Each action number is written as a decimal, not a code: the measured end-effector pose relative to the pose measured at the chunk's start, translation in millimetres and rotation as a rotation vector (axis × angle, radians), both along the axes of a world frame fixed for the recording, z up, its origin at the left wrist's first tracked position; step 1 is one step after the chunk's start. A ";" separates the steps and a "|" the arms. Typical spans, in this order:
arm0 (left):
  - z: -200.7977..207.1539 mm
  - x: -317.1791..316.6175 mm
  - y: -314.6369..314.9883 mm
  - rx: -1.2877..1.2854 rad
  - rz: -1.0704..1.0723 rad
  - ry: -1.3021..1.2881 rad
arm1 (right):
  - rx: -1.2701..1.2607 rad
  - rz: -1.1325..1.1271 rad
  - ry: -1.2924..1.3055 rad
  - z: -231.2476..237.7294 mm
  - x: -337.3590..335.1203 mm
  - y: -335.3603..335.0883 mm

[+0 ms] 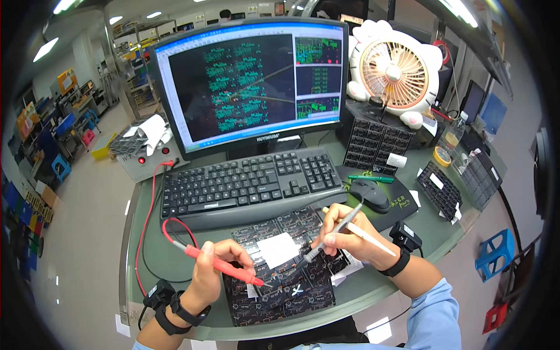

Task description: Testing a printed circuit board using multimeter probes and a computer interface.

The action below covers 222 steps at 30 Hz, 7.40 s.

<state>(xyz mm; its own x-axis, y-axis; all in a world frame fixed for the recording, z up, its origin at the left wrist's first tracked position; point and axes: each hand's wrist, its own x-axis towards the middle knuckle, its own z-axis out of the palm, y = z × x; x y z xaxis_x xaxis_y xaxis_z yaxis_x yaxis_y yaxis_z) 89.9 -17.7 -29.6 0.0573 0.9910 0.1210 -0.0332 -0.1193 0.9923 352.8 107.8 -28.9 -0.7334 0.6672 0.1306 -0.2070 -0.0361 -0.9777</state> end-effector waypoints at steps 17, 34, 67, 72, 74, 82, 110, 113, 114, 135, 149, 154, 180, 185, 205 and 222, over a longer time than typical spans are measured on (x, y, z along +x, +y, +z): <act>7.1 -13.8 -5.3 -0.100 -0.124 0.041 | 0.108 0.032 -0.081 -1.0 -8.2 -28.8; 7.9 -11.8 -4.7 -0.129 -0.148 0.112 | 0.266 -0.001 -0.125 -7.9 -7.3 -28.0; 5.1 -20.8 5.7 -0.042 -0.185 0.069 | 0.335 -0.019 -0.117 -10.7 -7.2 -29.7; 5.3 -19.8 6.8 -0.007 -0.180 0.138 | 0.314 -0.021 -0.120 -12.0 -7.2 -29.8; 4.7 -19.8 6.2 0.002 -0.188 0.163 | 0.305 -0.021 -0.119 -12.3 -7.0 -30.4; 6.5 -17.6 6.1 0.024 -0.175 0.204 | 0.309 -0.030 -0.138 -12.0 -6.6 -31.3; 16.5 -16.6 5.4 -0.147 -0.213 0.057 | 0.038 -0.022 -0.031 -3.8 -7.2 -26.8; 16.7 -17.6 4.9 -0.175 -0.227 0.038 | 0.041 -0.044 -0.076 -3.9 -6.5 -24.9; 15.8 -17.8 4.2 -0.183 -0.232 0.043 | 0.064 -0.054 -0.075 -3.2 -8.2 -26.7; 13.3 -16.0 3.2 -0.115 -0.195 0.113 | 0.247 -0.044 -0.123 -13.0 -8.4 -30.4; 15.0 -13.1 3.0 -0.127 -0.165 0.121 | 0.226 -0.042 -0.125 -12.7 -7.8 -31.7; 13.5 -13.5 4.2 -0.110 -0.170 0.140 | 0.222 -0.033 -0.120 -13.6 -7.9 -30.4; 54.6 -0.5 -6.6 -0.300 -0.465 0.249 | 0.455 0.180 -0.215 51.6 -52.0 -30.3; 42.2 -13.4 -10.2 -0.388 -0.487 0.037 | 0.513 0.225 -0.254 54.7 -45.1 -30.5; 3.3 -32.1 -0.2 0.087 -0.687 0.202 | 0.527 0.330 -0.309 7.6 -22.7 -26.6; 9.9 -26.7 -2.1 0.091 -0.657 0.307 | 0.518 0.332 -0.348 10.0 -23.1 -26.8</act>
<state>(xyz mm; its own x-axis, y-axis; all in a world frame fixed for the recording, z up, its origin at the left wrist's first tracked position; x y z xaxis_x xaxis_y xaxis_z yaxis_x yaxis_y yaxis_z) 63.1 -19.8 -19.6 0.6816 0.7269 0.0837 0.1523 -0.2528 0.9555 329.7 81.0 -18.9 -0.9442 0.3165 0.0915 0.0624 0.4445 -0.8936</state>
